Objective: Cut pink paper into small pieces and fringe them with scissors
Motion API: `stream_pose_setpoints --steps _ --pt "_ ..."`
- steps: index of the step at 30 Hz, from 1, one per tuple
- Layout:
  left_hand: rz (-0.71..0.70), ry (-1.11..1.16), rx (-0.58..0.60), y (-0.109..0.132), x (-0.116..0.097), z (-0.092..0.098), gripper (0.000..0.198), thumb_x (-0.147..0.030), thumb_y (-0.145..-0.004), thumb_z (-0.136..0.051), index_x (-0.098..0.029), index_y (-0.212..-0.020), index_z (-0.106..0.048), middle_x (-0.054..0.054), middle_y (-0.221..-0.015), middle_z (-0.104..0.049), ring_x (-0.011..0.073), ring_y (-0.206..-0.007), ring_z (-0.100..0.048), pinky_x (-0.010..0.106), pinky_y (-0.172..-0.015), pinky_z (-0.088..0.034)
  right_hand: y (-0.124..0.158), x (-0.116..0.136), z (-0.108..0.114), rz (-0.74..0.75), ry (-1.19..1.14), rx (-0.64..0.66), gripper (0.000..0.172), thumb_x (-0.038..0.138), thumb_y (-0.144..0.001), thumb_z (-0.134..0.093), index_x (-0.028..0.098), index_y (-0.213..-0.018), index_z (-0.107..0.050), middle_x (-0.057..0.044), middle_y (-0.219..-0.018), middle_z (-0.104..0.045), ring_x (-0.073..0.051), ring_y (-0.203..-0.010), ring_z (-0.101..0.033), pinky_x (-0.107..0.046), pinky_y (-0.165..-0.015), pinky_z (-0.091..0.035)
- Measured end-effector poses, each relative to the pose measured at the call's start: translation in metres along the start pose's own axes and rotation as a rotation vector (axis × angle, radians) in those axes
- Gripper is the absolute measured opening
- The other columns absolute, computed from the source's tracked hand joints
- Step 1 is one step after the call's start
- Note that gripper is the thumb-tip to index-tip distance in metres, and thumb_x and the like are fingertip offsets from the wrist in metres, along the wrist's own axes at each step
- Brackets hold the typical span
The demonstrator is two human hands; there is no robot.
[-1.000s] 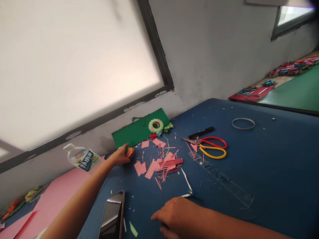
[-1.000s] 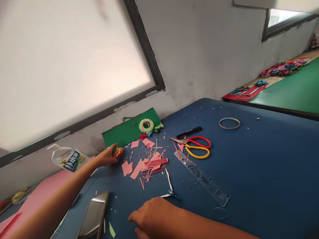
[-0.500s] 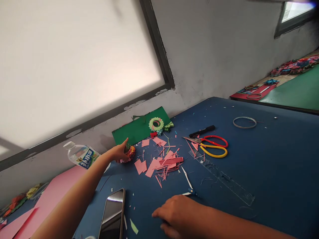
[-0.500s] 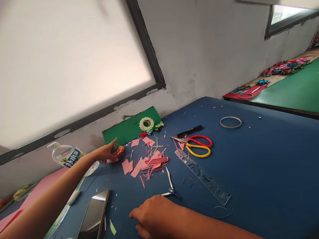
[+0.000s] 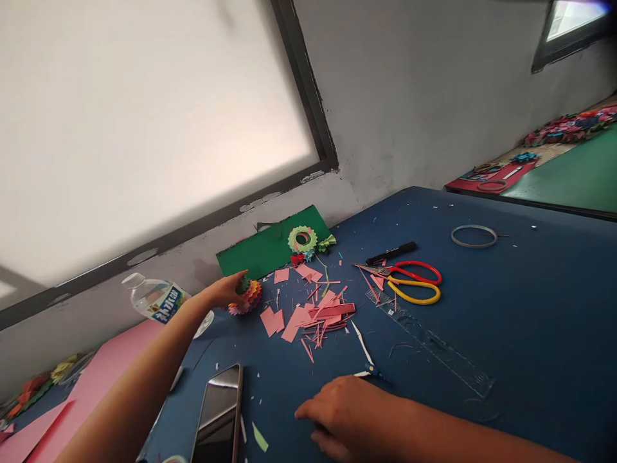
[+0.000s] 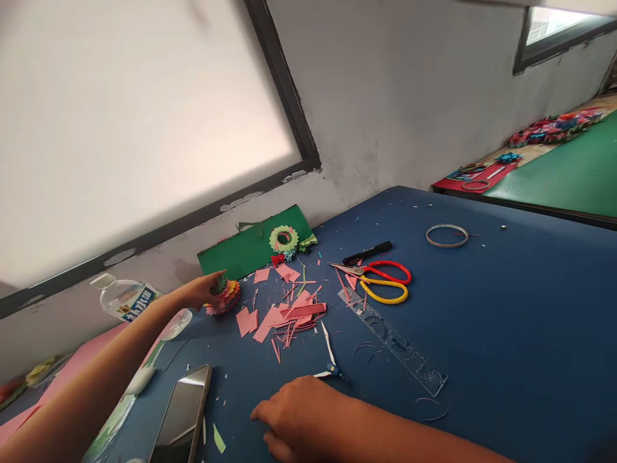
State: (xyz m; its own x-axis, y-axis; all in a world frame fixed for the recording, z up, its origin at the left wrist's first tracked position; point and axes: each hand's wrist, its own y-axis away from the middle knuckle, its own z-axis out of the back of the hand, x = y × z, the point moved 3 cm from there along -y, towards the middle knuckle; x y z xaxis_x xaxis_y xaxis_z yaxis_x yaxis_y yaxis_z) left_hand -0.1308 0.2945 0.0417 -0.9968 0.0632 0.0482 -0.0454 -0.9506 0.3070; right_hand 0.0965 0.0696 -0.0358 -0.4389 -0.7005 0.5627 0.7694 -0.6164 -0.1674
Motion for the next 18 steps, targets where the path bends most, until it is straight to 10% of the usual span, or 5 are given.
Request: stream_pose_setpoints --steps 18 --pt "-0.008 0.200 -0.017 -0.0001 0.0099 0.0003 0.072 -0.022 -0.070 -0.054 -0.015 -0.134 -0.022 0.015 -0.114 -0.054 0.0091 -0.044 -0.057 0.019 -0.034 -0.045 -0.0004 -0.0017 -0.0016 0.019 0.001 -0.031 0.038 0.026 -0.079 -0.043 0.019 -0.116 -0.052 -0.008 -0.098 -0.066 -0.021 -0.088 -0.061 -0.030 -0.079 -0.045"
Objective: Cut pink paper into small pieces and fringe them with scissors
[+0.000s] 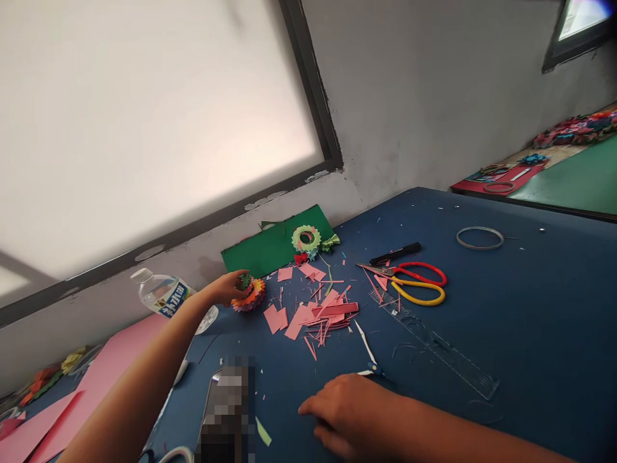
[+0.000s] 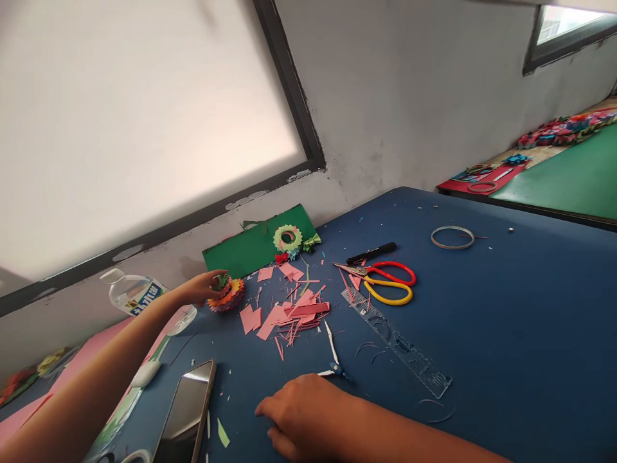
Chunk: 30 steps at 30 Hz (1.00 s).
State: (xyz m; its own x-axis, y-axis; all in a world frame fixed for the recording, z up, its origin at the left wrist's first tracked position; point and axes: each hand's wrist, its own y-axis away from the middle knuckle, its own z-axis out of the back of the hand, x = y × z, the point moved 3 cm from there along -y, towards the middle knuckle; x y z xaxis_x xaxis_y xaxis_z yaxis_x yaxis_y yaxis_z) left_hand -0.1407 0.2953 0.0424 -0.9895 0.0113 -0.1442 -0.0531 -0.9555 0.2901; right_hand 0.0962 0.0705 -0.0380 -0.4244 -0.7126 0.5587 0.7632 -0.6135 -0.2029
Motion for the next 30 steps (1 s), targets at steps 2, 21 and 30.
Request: stream_pose_setpoints --steps 2,21,30 --pt "-0.015 0.000 -0.023 0.000 0.001 0.004 0.071 -0.023 -0.070 -0.055 -0.015 -0.134 -0.023 0.014 -0.113 -0.054 0.0099 -0.047 -0.057 0.019 -0.034 -0.045 0.000 0.000 -0.001 0.002 -0.004 0.007 0.039 0.025 -0.079 -0.043 0.018 -0.116 -0.052 -0.008 -0.098 -0.065 -0.021 -0.088 -0.061 -0.030 -0.079 -0.045" --pt "-0.007 -0.071 0.051 0.009 -0.005 -0.010 0.104 -0.019 -0.057 -0.067 -0.022 -0.138 -0.002 0.020 -0.128 -0.044 0.0128 -0.050 -0.061 0.019 -0.034 -0.041 -0.001 -0.001 0.000 -0.011 -0.005 0.022 0.040 0.026 -0.079 -0.044 0.020 -0.118 -0.050 -0.008 -0.103 -0.064 -0.022 -0.092 -0.060 -0.033 -0.080 -0.045" --pt "-0.005 -0.118 0.032 0.000 0.000 -0.011 0.095 -0.018 -0.060 -0.064 -0.020 -0.138 -0.010 0.020 -0.131 -0.039 0.0161 -0.057 -0.062 0.019 -0.034 -0.041 0.001 0.001 0.002 -0.017 -0.015 0.019 0.040 0.027 -0.079 -0.043 0.019 -0.117 -0.051 -0.008 -0.102 -0.064 -0.022 -0.091 -0.060 -0.031 -0.080 -0.044"
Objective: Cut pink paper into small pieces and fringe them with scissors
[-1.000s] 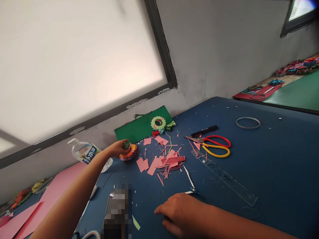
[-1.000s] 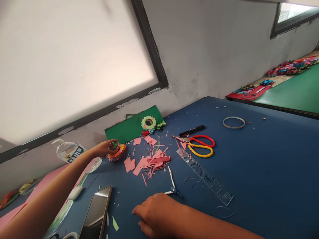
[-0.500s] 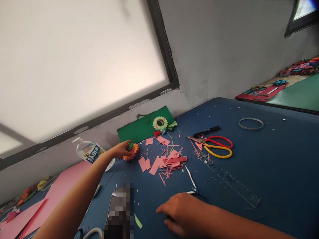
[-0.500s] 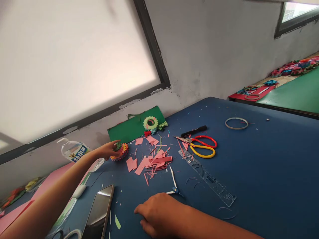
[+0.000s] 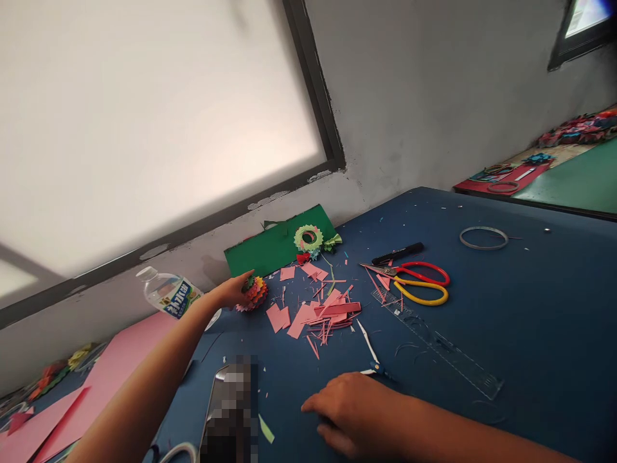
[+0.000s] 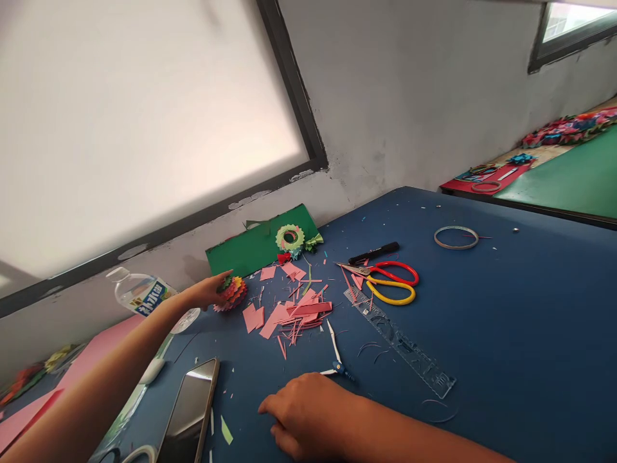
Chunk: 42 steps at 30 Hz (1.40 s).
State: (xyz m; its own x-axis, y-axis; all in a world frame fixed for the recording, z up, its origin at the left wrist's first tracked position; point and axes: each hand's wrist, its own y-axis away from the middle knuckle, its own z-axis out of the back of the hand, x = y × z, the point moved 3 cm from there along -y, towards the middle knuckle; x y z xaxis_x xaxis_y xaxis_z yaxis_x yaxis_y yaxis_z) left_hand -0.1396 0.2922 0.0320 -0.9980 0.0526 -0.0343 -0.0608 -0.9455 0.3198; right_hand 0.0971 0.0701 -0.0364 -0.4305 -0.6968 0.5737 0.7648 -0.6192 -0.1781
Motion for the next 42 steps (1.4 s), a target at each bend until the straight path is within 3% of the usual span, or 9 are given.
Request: stream_pose_setpoints --steps 6,13,18,20,23,26,42 --pt "-0.004 -0.039 0.017 0.001 -0.001 -0.008 0.101 -0.019 -0.059 -0.066 -0.019 -0.138 -0.003 0.019 -0.117 -0.051 0.0117 -0.044 -0.057 0.021 -0.036 -0.043 -0.002 0.000 0.000 -0.007 0.011 0.011 0.040 0.025 -0.079 -0.043 0.019 -0.117 -0.051 -0.008 -0.101 -0.065 -0.021 -0.090 -0.061 -0.031 -0.079 -0.044" --pt "-0.045 -0.108 -0.016 0.000 0.001 -0.007 0.097 -0.028 -0.061 -0.065 -0.019 -0.138 -0.006 0.013 -0.102 -0.059 0.0157 -0.053 -0.060 0.022 -0.041 -0.044 -0.001 -0.002 -0.002 0.003 0.011 -0.003 0.041 0.026 -0.078 -0.043 0.019 -0.118 -0.051 -0.007 -0.102 -0.065 -0.020 -0.090 -0.060 -0.029 -0.080 -0.043" --pt "-0.062 -0.141 -0.009 0.001 0.002 -0.010 0.099 -0.018 -0.061 -0.065 -0.020 -0.137 -0.003 0.007 -0.090 -0.062 0.0167 -0.056 -0.061 0.023 -0.045 -0.046 0.000 -0.001 -0.002 0.009 0.011 -0.002 0.040 0.025 -0.078 -0.043 0.018 -0.117 -0.051 -0.008 -0.099 -0.065 -0.019 -0.088 -0.061 -0.028 -0.078 -0.043" --pt "-0.062 -0.163 0.003 0.002 0.002 -0.011 0.089 -0.018 -0.065 -0.065 -0.019 -0.136 -0.012 0.006 -0.090 -0.061 0.0162 -0.057 -0.060 0.024 -0.047 -0.047 0.000 -0.001 -0.002 0.005 0.010 0.001 0.040 0.025 -0.078 -0.043 0.018 -0.117 -0.051 -0.008 -0.099 -0.065 -0.020 -0.089 -0.061 -0.028 -0.078 -0.043" --pt "-0.059 -0.205 0.015 0.002 0.002 -0.012 0.052 -0.025 -0.078 -0.057 -0.016 -0.125 -0.036 0.005 -0.094 -0.059 0.0147 -0.064 -0.059 0.029 -0.055 -0.050 0.000 -0.001 -0.001 0.001 0.002 -0.005 0.041 0.025 -0.078 -0.043 0.019 -0.117 -0.051 -0.008 -0.101 -0.065 -0.021 -0.090 -0.061 -0.029 -0.079 -0.043" --pt "-0.080 -0.241 -0.008 0.000 0.001 -0.011 0.032 -0.027 -0.083 -0.050 -0.015 -0.113 -0.046 0.006 -0.100 -0.057 0.0158 -0.078 -0.059 0.034 -0.067 -0.050 -0.001 0.000 0.000 -0.001 0.002 -0.001 0.041 0.025 -0.078 -0.043 0.019 -0.118 -0.051 -0.008 -0.101 -0.065 -0.021 -0.090 -0.061 -0.029 -0.079 -0.043" --pt "-0.023 -0.182 -0.009 0.000 -0.009 -0.013 0.031 -0.028 -0.084 -0.050 -0.015 -0.112 -0.048 0.008 -0.109 -0.054 0.0187 -0.089 -0.057 0.038 -0.073 -0.049 0.000 0.000 0.000 0.009 0.005 -0.006 0.041 0.025 -0.078 -0.043 0.019 -0.118 -0.051 -0.008 -0.099 -0.065 -0.020 -0.089 -0.061 -0.028 -0.079 -0.043"
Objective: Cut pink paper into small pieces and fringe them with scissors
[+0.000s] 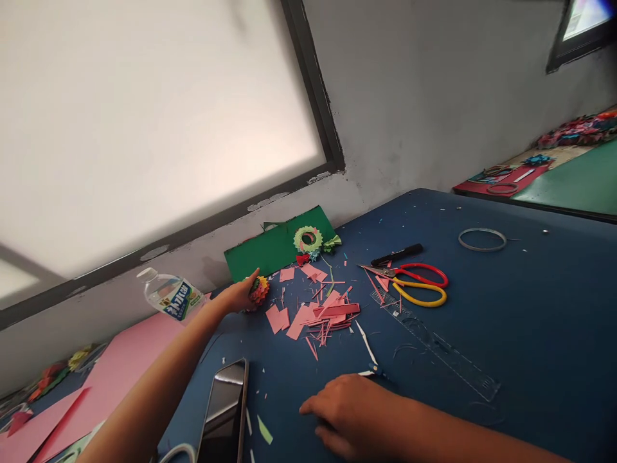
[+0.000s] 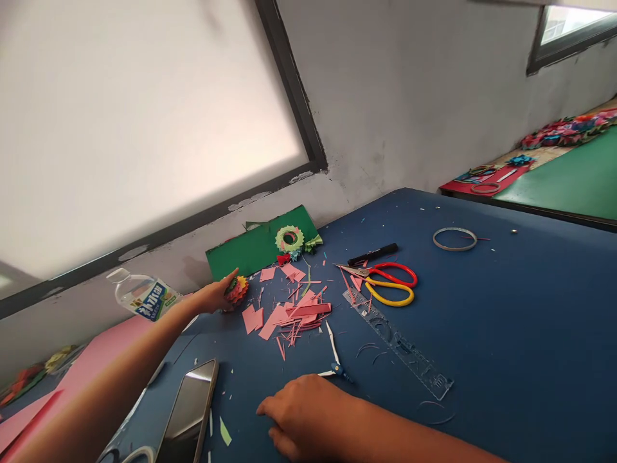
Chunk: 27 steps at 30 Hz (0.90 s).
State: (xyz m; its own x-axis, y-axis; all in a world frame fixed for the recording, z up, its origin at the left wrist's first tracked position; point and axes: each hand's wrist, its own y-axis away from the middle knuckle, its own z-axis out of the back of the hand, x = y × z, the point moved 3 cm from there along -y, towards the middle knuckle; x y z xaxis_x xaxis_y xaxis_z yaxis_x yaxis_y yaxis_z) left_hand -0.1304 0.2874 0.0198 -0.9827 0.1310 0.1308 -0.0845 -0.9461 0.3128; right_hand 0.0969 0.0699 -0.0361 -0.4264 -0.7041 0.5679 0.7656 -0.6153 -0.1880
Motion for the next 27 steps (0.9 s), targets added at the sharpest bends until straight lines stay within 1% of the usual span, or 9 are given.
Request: stream_pose_setpoints --steps 2,3,6,9,13,17,20,23,27 --pt "0.011 0.031 0.020 0.003 0.000 0.002 0.039 -0.028 -0.083 -0.051 -0.017 -0.119 -0.042 0.009 -0.110 -0.054 0.0171 -0.082 -0.059 0.035 -0.068 -0.051 0.000 0.000 0.000 -0.001 0.010 0.003 0.040 0.025 -0.078 -0.043 0.019 -0.117 -0.051 -0.008 -0.098 -0.065 -0.020 -0.088 -0.061 -0.028 -0.078 -0.043" --pt "0.017 0.049 0.030 0.004 0.001 0.004 0.050 -0.029 -0.081 -0.054 -0.018 -0.126 -0.035 0.010 -0.111 -0.054 0.0161 -0.076 -0.060 0.032 -0.063 -0.052 0.000 0.000 0.000 0.000 0.017 0.007 0.040 0.025 -0.078 -0.043 0.019 -0.117 -0.051 -0.008 -0.098 -0.065 -0.020 -0.088 -0.061 -0.029 -0.078 -0.043" --pt "0.031 0.110 0.050 0.007 0.003 0.008 0.093 -0.025 -0.069 -0.064 -0.020 -0.137 -0.001 0.018 -0.120 -0.051 0.0136 -0.056 -0.062 0.024 -0.046 -0.050 0.000 0.000 0.000 -0.002 0.028 0.014 0.040 0.027 -0.079 -0.043 0.019 -0.118 -0.051 -0.009 -0.099 -0.065 -0.020 -0.088 -0.061 -0.029 -0.078 -0.044" --pt "0.041 0.162 0.047 0.007 0.007 0.011 0.102 -0.020 -0.066 -0.063 -0.023 -0.137 0.009 0.022 -0.132 -0.038 0.0124 -0.051 -0.062 0.021 -0.040 -0.047 0.000 0.000 0.000 -0.004 0.030 0.011 0.040 0.027 -0.079 -0.043 0.020 -0.118 -0.051 -0.008 -0.100 -0.065 -0.021 -0.089 -0.060 -0.030 -0.078 -0.044" --pt "0.053 0.201 0.043 0.006 0.012 0.014 0.097 -0.019 -0.067 -0.061 -0.025 -0.138 0.004 0.022 -0.138 -0.029 0.0126 -0.051 -0.063 0.021 -0.038 -0.047 0.000 -0.001 0.000 -0.005 0.027 0.013 0.040 0.028 -0.079 -0.043 0.020 -0.117 -0.051 -0.008 -0.100 -0.065 -0.021 -0.090 -0.060 -0.031 -0.078 -0.044" --pt "0.070 0.215 0.040 0.006 0.014 0.018 0.088 -0.025 -0.072 -0.059 -0.021 -0.138 -0.001 0.022 -0.128 -0.042 0.0131 -0.051 -0.062 0.022 -0.040 -0.049 0.001 0.000 0.000 -0.012 0.021 0.015 0.039 0.028 -0.079 -0.043 0.020 -0.116 -0.052 -0.008 -0.100 -0.065 -0.021 -0.091 -0.060 -0.031 -0.079 -0.044" --pt "0.088 0.219 0.029 0.006 0.014 0.021 0.066 -0.030 -0.080 -0.053 -0.019 -0.135 -0.017 0.016 -0.116 -0.052 0.0134 -0.062 -0.063 0.025 -0.049 -0.052 0.000 0.000 0.001 -0.014 0.023 0.015 0.039 0.027 -0.079 -0.043 0.020 -0.116 -0.052 -0.008 -0.101 -0.065 -0.021 -0.091 -0.060 -0.031 -0.079 -0.045" --pt "0.098 0.231 0.015 0.006 0.012 0.023 0.043 -0.030 -0.085 -0.048 -0.018 -0.124 -0.037 0.010 -0.110 -0.054 0.0153 -0.077 -0.060 0.030 -0.060 -0.053 -0.001 0.000 0.000 -0.014 0.021 0.011 0.039 0.027 -0.078 -0.043 0.020 -0.116 -0.053 -0.008 -0.100 -0.065 -0.021 -0.090 -0.060 -0.031 -0.079 -0.045" --pt "0.084 0.259 0.002 0.006 0.009 0.023 0.035 -0.028 -0.084 -0.050 -0.016 -0.117 -0.045 0.008 -0.111 -0.053 0.0176 -0.085 -0.058 0.035 -0.068 -0.051 0.000 0.000 -0.001 -0.007 0.014 0.012 0.039 0.026 -0.079 -0.043 0.020 -0.116 -0.053 -0.008 -0.100 -0.065 -0.021 -0.091 -0.060 -0.030 -0.079 -0.044"
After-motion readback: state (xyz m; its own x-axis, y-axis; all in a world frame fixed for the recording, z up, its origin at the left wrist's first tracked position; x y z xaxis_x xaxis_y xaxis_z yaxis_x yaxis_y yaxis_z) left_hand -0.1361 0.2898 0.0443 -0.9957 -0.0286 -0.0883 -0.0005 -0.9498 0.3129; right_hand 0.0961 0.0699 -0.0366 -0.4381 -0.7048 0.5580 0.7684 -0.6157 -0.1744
